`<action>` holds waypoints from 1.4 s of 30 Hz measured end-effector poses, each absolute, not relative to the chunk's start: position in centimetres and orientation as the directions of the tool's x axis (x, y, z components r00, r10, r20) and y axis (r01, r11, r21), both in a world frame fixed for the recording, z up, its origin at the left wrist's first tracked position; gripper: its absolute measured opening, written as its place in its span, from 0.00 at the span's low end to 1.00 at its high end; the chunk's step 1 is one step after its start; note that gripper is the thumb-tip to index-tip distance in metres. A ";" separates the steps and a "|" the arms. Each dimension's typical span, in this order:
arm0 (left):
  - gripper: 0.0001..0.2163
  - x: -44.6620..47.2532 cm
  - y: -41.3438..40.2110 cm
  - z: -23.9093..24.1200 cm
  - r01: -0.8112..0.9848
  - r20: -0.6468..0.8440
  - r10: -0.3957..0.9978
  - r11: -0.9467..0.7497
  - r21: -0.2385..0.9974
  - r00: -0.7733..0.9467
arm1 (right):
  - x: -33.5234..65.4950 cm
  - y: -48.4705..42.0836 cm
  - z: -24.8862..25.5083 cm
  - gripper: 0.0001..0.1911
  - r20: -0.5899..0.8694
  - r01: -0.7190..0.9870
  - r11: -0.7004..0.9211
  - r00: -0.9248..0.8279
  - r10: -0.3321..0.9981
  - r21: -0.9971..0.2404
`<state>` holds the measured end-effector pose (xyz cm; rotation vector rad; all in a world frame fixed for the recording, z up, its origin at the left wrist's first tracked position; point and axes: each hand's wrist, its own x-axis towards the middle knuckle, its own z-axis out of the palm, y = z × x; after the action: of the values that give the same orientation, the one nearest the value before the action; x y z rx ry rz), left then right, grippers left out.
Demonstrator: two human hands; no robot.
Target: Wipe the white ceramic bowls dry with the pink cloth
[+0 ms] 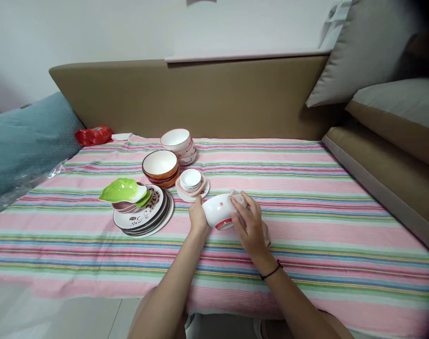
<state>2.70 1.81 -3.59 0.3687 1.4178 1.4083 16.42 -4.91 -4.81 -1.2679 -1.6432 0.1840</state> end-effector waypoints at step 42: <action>0.14 2.8 1.7 -3.3 -0.264 -0.376 0.830 0.285 0.921 -0.413 | 16.2 -6.6 -3.5 0.19 0.709 0.773 0.477 -0.050 0.703 -0.419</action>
<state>2.84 1.67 -3.26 0.5422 1.5326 1.3444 16.25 -6.59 -3.46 -1.2530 -1.7783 -0.0919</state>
